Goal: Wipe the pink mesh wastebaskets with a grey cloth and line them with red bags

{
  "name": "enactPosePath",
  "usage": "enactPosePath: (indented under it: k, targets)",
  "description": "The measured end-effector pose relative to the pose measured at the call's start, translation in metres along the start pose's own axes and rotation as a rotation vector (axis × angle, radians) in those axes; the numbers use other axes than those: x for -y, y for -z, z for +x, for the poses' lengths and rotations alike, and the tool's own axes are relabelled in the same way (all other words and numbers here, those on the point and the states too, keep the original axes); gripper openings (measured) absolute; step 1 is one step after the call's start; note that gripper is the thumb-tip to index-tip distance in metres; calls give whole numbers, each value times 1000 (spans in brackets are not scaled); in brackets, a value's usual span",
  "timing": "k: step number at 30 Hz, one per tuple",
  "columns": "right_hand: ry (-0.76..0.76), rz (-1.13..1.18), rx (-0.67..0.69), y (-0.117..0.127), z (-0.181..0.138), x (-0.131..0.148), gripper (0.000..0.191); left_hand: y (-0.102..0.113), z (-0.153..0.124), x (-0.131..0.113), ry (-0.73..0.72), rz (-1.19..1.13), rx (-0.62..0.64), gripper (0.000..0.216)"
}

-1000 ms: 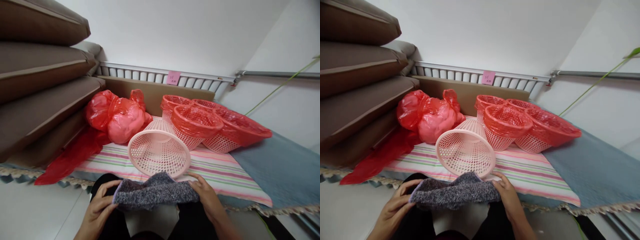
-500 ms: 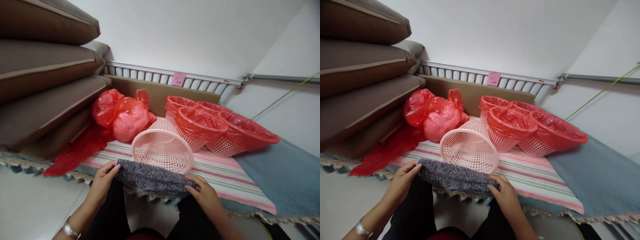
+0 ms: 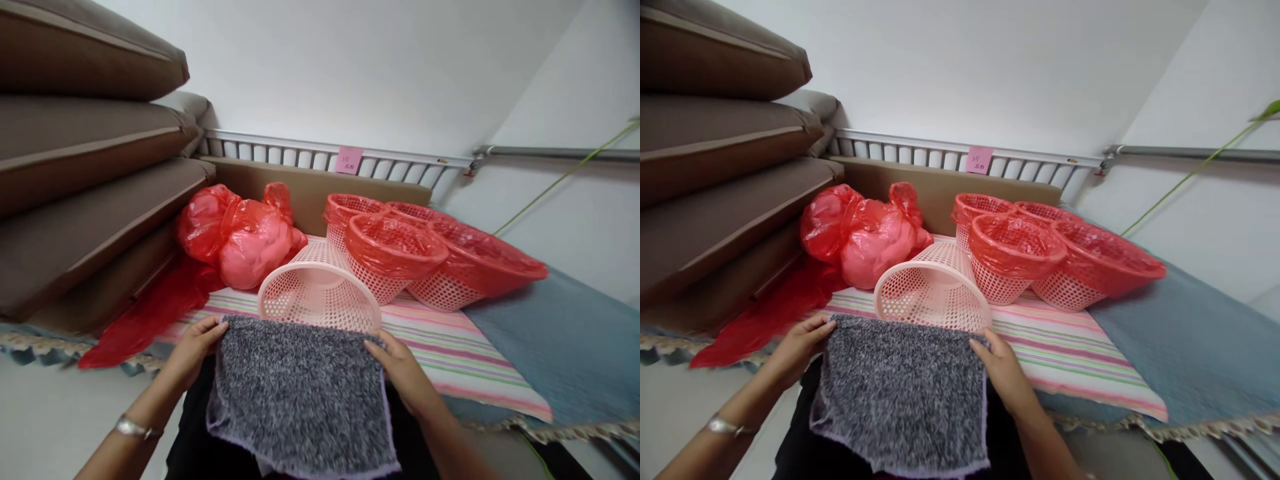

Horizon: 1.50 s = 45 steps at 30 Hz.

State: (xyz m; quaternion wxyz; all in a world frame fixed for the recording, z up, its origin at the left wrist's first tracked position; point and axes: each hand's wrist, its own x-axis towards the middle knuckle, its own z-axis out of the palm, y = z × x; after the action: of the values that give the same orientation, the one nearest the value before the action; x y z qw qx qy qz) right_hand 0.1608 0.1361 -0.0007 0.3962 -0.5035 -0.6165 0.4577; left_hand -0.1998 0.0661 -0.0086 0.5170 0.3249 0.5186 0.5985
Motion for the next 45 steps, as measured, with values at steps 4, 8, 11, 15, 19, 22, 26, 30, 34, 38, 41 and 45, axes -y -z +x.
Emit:
enactPosePath:
  k: [4, 8, 11, 15, 19, 22, 26, 30, 34, 38, 41, 45]
  targets:
    - [83, -165, -134, -21, 23, -2, 29, -9, 10, 5, -122, 62, -133, 17]
    - [119, -205, -204, -54, 19, 9, 24, -37, -5, 18, -199, 48, -180, 15]
    - [171, -168, -119, -87, 4, 14, 25, -73, -25, 40, -170, 122, -74, 28]
    - [198, -63, -26, -111, -12, 9, 32, -116, -50, 63, -270, 338, 142, 40]
    - [90, 87, -15, -103, -12, -3, 44, -128, -56, 60, -313, 446, 385, 36]
    - [35, 248, -17, -92, -8, -8, 42, -121, -50, 51, -380, 500, 382, 27]
    - [44, 222, 139, -76, -8, -4, 30, -102, -38, 37, -646, 701, 303, 48]
    - [88, 101, 346, -59, -16, -2, 20, -83, -30, 31, -425, 907, 499, 58]
    - [65, 105, 318, -51, -20, -19, 18, -72, -27, 42, -108, 712, 537, 13]
    - [17, 123, 197, -57, 6, -34, 24, -78, -1, 45, -176, 640, 401, 14]
    - [23, 45, -26, -68, 54, -31, 36, -104, 47, 34, -340, 727, 238, 14]
    - [140, -345, -357, -87, 110, -31, 55, -137, 102, 29, -539, 780, 108, 57]
